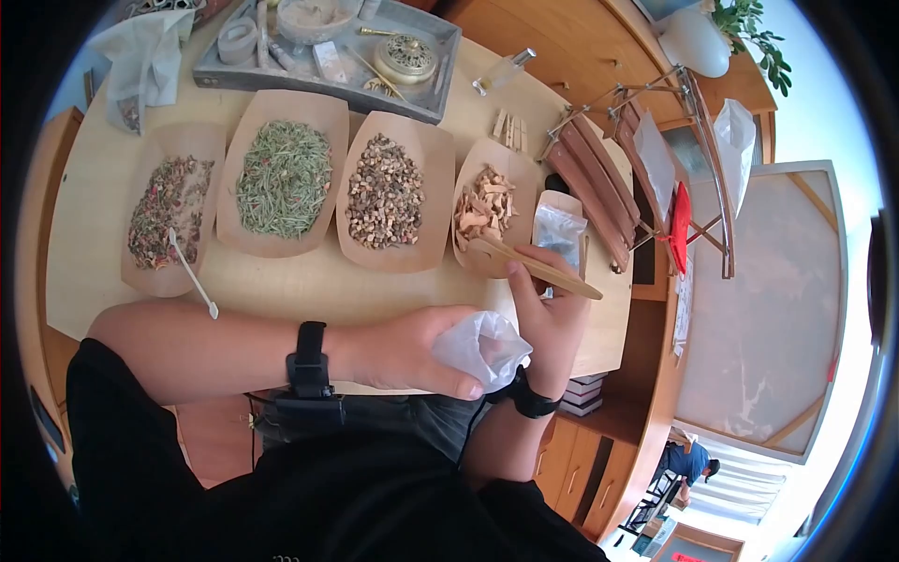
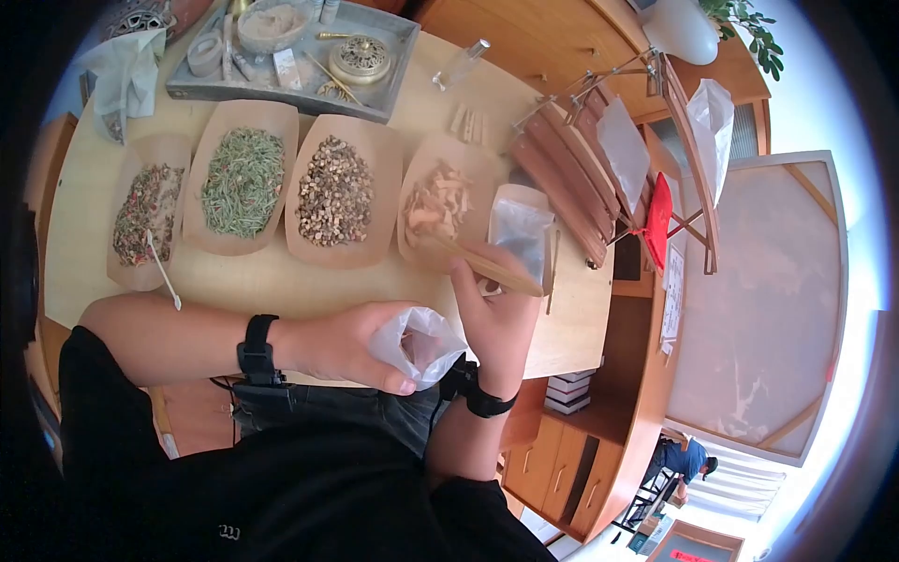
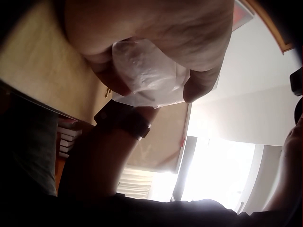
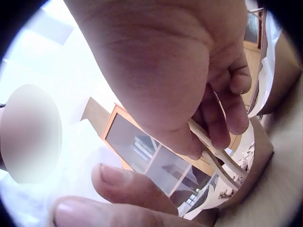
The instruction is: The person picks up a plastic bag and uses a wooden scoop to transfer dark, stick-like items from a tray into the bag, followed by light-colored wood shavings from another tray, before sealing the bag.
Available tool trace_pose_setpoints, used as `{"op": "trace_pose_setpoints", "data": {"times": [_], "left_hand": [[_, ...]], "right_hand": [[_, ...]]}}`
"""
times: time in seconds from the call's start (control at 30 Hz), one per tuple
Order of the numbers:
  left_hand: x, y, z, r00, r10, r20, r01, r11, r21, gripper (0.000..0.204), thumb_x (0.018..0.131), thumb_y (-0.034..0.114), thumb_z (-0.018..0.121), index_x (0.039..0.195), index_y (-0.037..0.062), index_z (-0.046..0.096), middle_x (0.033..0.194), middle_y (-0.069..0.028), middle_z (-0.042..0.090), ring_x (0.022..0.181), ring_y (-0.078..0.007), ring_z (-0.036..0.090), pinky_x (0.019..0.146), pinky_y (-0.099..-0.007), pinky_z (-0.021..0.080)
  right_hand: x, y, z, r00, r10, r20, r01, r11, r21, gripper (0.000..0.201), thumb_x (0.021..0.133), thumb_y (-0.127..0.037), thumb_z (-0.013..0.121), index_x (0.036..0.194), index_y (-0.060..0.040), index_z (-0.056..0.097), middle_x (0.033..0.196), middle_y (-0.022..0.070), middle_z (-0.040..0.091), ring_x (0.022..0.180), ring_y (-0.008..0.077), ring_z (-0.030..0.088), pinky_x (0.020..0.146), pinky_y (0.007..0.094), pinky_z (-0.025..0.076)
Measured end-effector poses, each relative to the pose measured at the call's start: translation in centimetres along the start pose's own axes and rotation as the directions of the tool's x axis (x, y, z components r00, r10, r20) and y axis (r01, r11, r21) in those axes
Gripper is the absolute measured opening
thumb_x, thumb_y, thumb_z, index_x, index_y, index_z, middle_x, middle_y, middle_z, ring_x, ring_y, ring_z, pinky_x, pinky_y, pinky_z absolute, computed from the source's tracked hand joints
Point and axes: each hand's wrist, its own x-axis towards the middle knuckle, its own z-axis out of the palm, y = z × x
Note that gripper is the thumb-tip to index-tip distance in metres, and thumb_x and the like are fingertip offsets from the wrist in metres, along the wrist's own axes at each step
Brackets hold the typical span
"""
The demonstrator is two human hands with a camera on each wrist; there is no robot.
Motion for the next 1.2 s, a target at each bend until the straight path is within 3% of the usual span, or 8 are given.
{"op": "trace_pose_setpoints", "data": {"times": [0.07,0.3,0.47,0.7,1.0,1.1,1.17,1.2], "left_hand": [[0.1,0.0,0.2,1.000,0.004,-0.007,-0.004,0.999,-0.037,0.069,0.090,0.019,0.088,0.146,0.0027,0.052,0.127,-0.0044,0.063,0.120,-0.0142,0.061,0.105,-0.0345,0.052],[0.1,0.4,0.3,1.000,-0.007,-0.006,0.007,0.999,-0.032,0.070,0.090,0.019,0.088,0.147,0.0026,0.051,0.126,-0.0045,0.063,0.119,-0.0146,0.062,0.104,-0.0347,0.053],[0.1,0.2,0.2,1.000,-0.027,-0.013,0.026,0.996,-0.089,0.068,0.090,0.020,0.087,0.145,0.0042,0.051,0.128,-0.0041,0.063,0.120,-0.0144,0.061,0.105,-0.0350,0.052],[0.1,0.3,0.2,0.999,-0.027,-0.028,0.025,0.997,-0.071,0.067,0.091,0.019,0.087,0.145,0.0048,0.052,0.129,-0.0037,0.062,0.120,-0.0138,0.060,0.105,-0.0347,0.052],[0.1,0.6,0.4,0.999,-0.035,-0.024,0.030,0.985,-0.167,0.070,0.089,0.019,0.089,0.145,0.0045,0.051,0.129,-0.0039,0.061,0.122,-0.0138,0.060,0.106,-0.0344,0.052],[0.1,0.6,0.3,0.998,-0.060,-0.035,0.054,0.987,-0.148,0.069,0.089,0.020,0.089,0.145,0.0042,0.052,0.129,-0.0042,0.061,0.121,-0.0141,0.060,0.105,-0.0344,0.052],[0.3,0.6,0.4,0.999,-0.036,-0.041,0.032,0.993,-0.112,0.068,0.089,0.020,0.089,0.144,0.0034,0.052,0.130,-0.0050,0.061,0.119,-0.0143,0.061,0.103,-0.0342,0.053],[0.3,0.5,0.4,0.999,-0.038,-0.037,0.033,0.993,-0.113,0.068,0.089,0.020,0.089,0.144,0.0034,0.052,0.130,-0.0050,0.061,0.119,-0.0143,0.061,0.103,-0.0342,0.053]], "right_hand": [[0.1,0.0,0.4,1.000,-0.017,-0.023,0.016,1.000,-0.010,0.019,0.094,-0.007,0.080,0.111,0.0013,0.078,0.093,0.0072,0.077,0.079,0.0114,0.064,0.071,0.0272,0.050],[0.3,0.9,0.1,0.999,-0.032,0.000,0.032,0.999,-0.009,0.016,0.096,-0.008,0.078,0.109,0.0014,0.078,0.094,0.0067,0.077,0.080,0.0113,0.064,0.072,0.0273,0.050],[0.5,1.4,0.2,0.998,0.032,-0.053,-0.024,0.990,0.140,0.018,0.096,-0.008,0.079,0.112,0.0003,0.077,0.094,0.0048,0.076,0.079,0.0090,0.060,0.071,0.0258,0.047],[0.6,1.5,0.8,0.999,0.033,-0.020,-0.030,0.993,0.113,0.020,0.097,-0.010,0.079,0.113,0.0006,0.077,0.094,0.0025,0.074,0.079,0.0069,0.058,0.070,0.0243,0.046],[-0.2,2.3,-1.0,0.991,0.067,-0.119,-0.026,0.947,0.320,0.019,0.097,-0.006,0.077,0.114,0.0031,0.076,0.093,0.0065,0.074,0.079,0.0084,0.061,0.069,0.0238,0.047],[-0.6,3.0,-2.4,0.987,-0.034,-0.157,0.112,0.847,0.520,0.019,0.095,-0.009,0.080,0.106,0.0035,0.074,0.087,0.0064,0.070,0.073,0.0120,0.060,0.065,0.0246,0.045],[-0.9,2.8,-3.0,0.968,-0.123,-0.219,0.250,0.557,0.792,0.023,0.092,-0.017,0.084,0.097,0.0013,0.071,0.080,0.0049,0.065,0.067,0.0144,0.055,0.061,0.0289,0.041],[-1.1,3.3,-3.6,0.963,-0.180,-0.200,0.268,0.560,0.784,0.031,0.088,-0.025,0.089,0.093,-0.0005,0.070,0.076,0.0042,0.063,0.063,0.0158,0.054,0.057,0.0330,0.035]]}}
